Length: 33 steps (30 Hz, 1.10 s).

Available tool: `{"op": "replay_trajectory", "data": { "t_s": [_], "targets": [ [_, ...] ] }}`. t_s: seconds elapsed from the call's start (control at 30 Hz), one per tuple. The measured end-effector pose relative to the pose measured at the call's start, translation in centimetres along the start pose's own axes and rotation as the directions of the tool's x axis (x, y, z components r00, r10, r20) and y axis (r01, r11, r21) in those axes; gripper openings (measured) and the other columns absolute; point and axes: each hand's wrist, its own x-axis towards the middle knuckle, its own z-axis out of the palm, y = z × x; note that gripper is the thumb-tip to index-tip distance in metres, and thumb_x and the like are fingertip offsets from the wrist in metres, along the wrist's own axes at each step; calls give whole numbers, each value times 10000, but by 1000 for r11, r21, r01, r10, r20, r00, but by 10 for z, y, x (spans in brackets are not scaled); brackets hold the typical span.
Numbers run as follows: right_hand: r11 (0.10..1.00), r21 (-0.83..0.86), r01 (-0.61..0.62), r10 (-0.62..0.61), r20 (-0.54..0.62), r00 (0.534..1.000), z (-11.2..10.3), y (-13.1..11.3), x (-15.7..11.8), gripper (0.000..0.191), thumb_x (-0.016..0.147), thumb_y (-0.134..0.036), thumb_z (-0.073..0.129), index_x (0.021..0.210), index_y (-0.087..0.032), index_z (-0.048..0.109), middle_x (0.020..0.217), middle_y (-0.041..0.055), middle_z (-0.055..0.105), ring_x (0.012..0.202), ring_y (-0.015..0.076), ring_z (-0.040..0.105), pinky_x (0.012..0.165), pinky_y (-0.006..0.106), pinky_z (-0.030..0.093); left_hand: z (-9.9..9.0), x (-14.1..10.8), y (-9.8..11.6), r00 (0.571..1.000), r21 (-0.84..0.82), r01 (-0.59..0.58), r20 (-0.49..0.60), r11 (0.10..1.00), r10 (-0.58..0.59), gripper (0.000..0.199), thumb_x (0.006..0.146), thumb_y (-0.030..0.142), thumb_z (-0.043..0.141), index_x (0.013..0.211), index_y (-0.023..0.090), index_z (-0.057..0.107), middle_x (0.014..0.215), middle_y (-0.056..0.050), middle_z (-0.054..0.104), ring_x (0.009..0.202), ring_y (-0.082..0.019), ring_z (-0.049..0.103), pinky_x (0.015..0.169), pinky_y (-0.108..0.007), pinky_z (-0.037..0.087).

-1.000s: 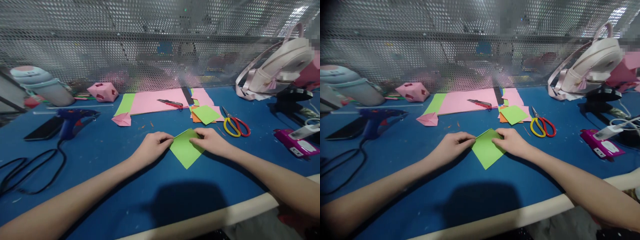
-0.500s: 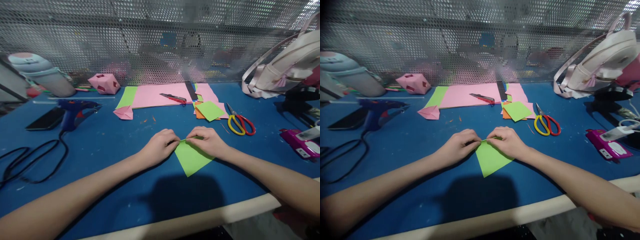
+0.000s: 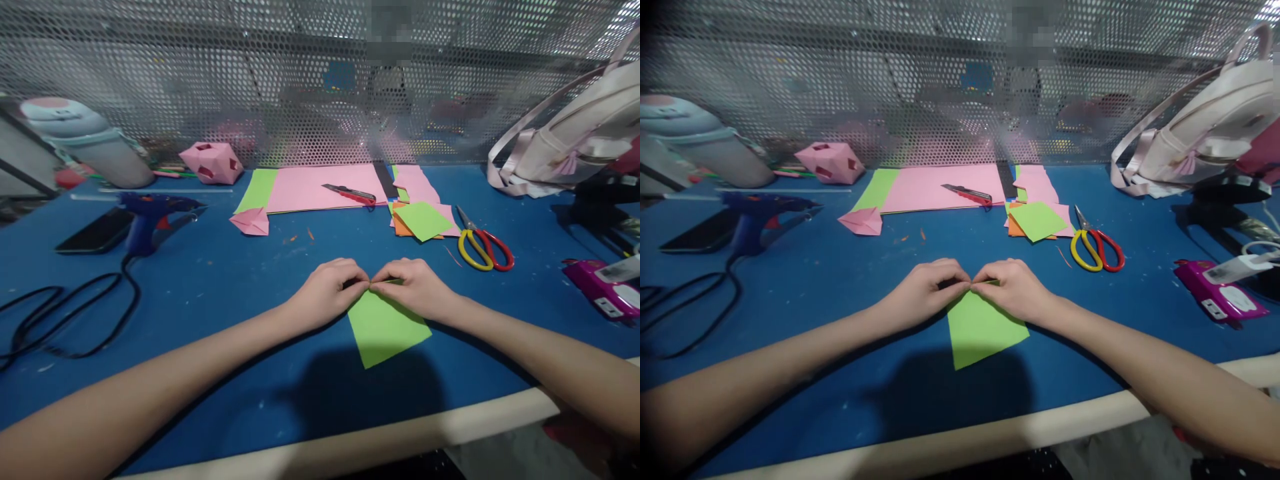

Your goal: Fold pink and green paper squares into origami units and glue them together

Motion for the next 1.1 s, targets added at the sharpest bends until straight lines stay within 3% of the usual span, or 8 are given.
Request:
{"op": "replay_trajectory", "data": {
  "t_s": [0.13, 0.3, 0.43, 0.6, 0.7, 0.8, 0.97, 1.1],
  "targets": [
    [1000, -3, 0, 0, 47, 999, -3, -1, 1, 162, 854, -251, 563, 838, -232, 723, 822, -9, 727, 749, 141, 632, 727, 267, 426, -2, 1, 3, 1000, -26, -5, 30, 1000, 6, 184, 885, 215, 469, 816, 159, 630, 780, -30, 614, 777, -154, 563, 716, -255, 416],
    [975, 122, -185, 180, 53, 982, -21, 2, 2, 195, 819, -321, 574, 761, -188, 704, 732, -4, 688, 666, 131, 590, 588, 231, 421, -6, -1, 1, 999, -25, 29, 46, 999, -28, 214, 896, 246, 431, 824, 166, 616, 815, -36, 619, 794, -163, 566, 727, -263, 422],
    [965, 151, -214, 213, 20, 977, -30, 6, 1, 271, 834, -393, 546, 735, -180, 681, 715, 5, 654, 662, 129, 564, 593, 242, 417, -7, -1, -2, 994, -46, 97, 50, 994, -95, 213, 883, 256, 431, 815, 170, 613, 826, -34, 630, 786, -164, 575, 714, -265, 430],
    [963, 194, -188, 181, 54, 982, -18, -1, 2, 249, 749, -384, 663, 914, -198, 681, 834, 12, 667, 719, 133, 576, 633, 245, 434, -4, 0, 1, 989, -65, 141, 54, 988, -138, 191, 862, 248, 456, 787, 171, 614, 804, -20, 637, 743, -153, 567, 685, -258, 416],
    [968, 196, -156, 153, 29, 988, -7, -8, 1, 114, 747, -297, 668, 787, -192, 688, 814, 1, 675, 733, 126, 587, 665, 238, 433, -2, -1, 6, 988, -113, 152, 52, 982, -147, 180, 853, 236, 467, 771, 168, 612, 786, -10, 631, 732, -144, 561, 680, -246, 409],
    [956, 229, -184, 176, 55, 983, -6, -10, 1, 112, 764, -281, 641, 725, -189, 691, 765, -4, 684, 715, 126, 594, 651, 238, 435, -1, -3, 9, 988, -175, 154, 59, 973, -146, 177, 854, 243, 473, 785, 168, 617, 786, -4, 623, 738, -140, 555, 677, -240, 407],
    [832, 395, -389, 356, 157, 921, -21, -2, 3, 180, 717, -354, 691, 758, -180, 712, 739, 17, 691, 649, 130, 599, 587, 249, 451, -7, -2, 9, 970, -271, 243, 69, 931, -233, 201, 859, 313, 493, 779, 170, 610, 746, 9, 613, 721, -141, 537, 665, -240, 397],
    [676, 616, -406, 413, 140, 900, -30, 11, 4, 200, 604, -306, 795, 674, -162, 676, 680, 8, 671, 619, 114, 587, 605, 255, 455, -10, -2, 8, 955, -354, 294, 73, 888, -287, 197, 844, 321, 526, 759, 166, 614, 730, 11, 604, 719, -138, 523, 682, -244, 388]
  ]
}}
